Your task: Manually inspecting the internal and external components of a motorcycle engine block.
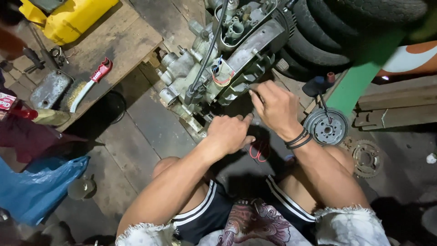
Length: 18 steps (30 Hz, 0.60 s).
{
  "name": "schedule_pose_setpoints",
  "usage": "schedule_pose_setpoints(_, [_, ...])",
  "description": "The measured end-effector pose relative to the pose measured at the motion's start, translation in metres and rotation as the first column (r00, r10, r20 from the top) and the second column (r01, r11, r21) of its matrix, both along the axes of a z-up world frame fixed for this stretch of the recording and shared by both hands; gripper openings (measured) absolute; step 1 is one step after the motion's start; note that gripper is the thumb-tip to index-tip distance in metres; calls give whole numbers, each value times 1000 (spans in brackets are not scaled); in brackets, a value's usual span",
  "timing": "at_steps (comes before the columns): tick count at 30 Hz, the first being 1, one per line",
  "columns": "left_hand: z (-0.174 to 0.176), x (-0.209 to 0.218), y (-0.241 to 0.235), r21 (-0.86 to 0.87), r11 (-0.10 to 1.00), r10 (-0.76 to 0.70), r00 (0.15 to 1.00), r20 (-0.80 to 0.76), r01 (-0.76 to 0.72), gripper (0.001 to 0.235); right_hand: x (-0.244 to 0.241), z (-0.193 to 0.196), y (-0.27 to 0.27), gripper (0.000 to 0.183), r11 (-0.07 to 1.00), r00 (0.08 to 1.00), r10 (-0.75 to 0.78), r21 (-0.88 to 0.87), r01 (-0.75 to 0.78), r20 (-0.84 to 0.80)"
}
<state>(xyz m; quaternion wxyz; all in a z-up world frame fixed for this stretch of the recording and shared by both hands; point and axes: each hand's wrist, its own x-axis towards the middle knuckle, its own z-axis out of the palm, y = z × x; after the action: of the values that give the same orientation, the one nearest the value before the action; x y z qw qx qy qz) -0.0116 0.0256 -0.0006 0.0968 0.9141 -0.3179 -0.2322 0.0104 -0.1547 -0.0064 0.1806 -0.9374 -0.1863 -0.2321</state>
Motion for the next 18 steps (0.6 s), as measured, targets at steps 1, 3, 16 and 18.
schedule_pose_setpoints(1, [1,0,0,-3,1000,0,1000,-7,0,70,2,-2,-2,9,1000,1000,-10,-25,10,7])
schedule_pose_setpoints(3, [1,-3,-1,-5,1000,0,1000,-23,0,71,1,-6,-3,9,999,1000,-20,-49,21,5])
schedule_pose_setpoints(16, [-6,-3,-5,40,999,2,1000,-25,-1,66,-2,-3,4,18,993,994,-46,-100,56,96])
schedule_pose_setpoints(18, [-5,-5,-4,56,998,-4,1000,-29,6,68,0,-9,0,18,995,997,-54,-79,59,62])
